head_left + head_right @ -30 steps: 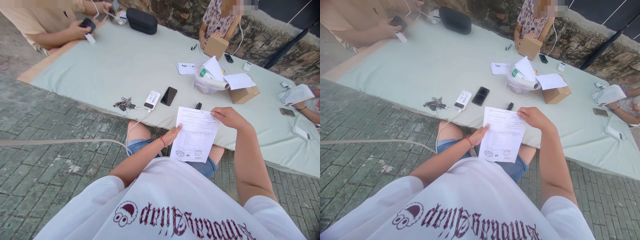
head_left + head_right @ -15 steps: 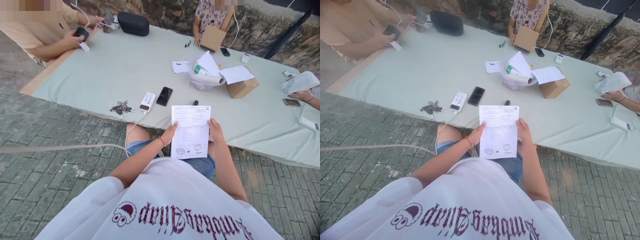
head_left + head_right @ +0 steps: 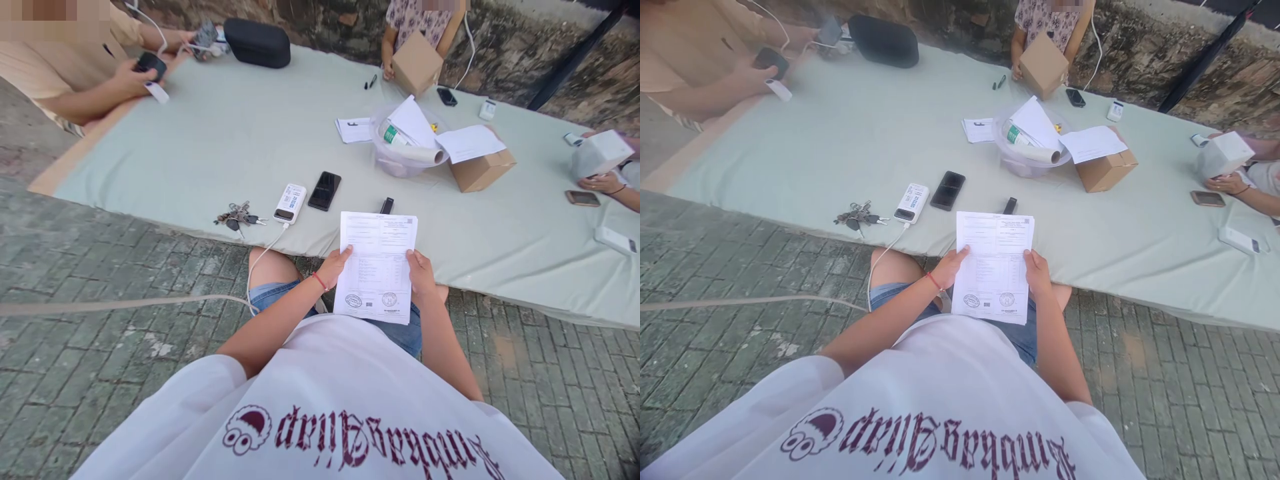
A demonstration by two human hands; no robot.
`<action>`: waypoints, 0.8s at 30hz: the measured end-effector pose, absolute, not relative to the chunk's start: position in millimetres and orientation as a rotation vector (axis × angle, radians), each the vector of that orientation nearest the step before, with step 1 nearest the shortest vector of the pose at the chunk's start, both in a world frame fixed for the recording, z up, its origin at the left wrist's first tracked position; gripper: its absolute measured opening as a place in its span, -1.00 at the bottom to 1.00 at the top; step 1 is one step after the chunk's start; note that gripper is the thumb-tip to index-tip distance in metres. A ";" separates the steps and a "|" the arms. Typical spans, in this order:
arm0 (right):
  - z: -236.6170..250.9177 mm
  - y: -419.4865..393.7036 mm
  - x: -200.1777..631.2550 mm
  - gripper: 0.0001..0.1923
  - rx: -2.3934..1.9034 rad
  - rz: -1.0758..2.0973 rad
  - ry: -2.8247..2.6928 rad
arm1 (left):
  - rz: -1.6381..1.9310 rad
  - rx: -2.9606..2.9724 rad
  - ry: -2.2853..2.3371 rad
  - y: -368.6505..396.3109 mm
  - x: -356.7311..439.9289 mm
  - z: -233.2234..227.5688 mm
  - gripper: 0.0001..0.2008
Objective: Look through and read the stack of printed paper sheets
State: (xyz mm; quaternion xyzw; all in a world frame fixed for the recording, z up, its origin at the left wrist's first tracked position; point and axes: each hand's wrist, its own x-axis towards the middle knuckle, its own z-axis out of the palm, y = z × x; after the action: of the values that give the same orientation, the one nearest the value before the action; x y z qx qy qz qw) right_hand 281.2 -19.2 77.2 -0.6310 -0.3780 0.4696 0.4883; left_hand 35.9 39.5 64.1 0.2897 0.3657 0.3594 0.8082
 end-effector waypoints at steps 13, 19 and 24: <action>67.2 -38.2 275.0 -0.47 -1.417 1.236 -0.747 | 0.712 0.641 0.716 26.6 28.7 62.8 -0.38; 82.9 -23.9 290.2 -0.53 -1.426 1.147 -0.919 | 0.701 0.834 0.696 54.6 28.1 78.2 -0.35; 119.5 3.4 312.6 -0.58 -1.431 1.028 -1.233 | 0.749 1.204 0.712 94.7 23.2 115.8 -0.32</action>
State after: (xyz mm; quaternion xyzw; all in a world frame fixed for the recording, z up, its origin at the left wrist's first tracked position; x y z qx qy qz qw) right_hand 312.6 3.4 119.5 -0.5855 -0.5043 0.4204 0.4756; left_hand 23.2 94.7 115.8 0.5408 0.3199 0.3366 0.7014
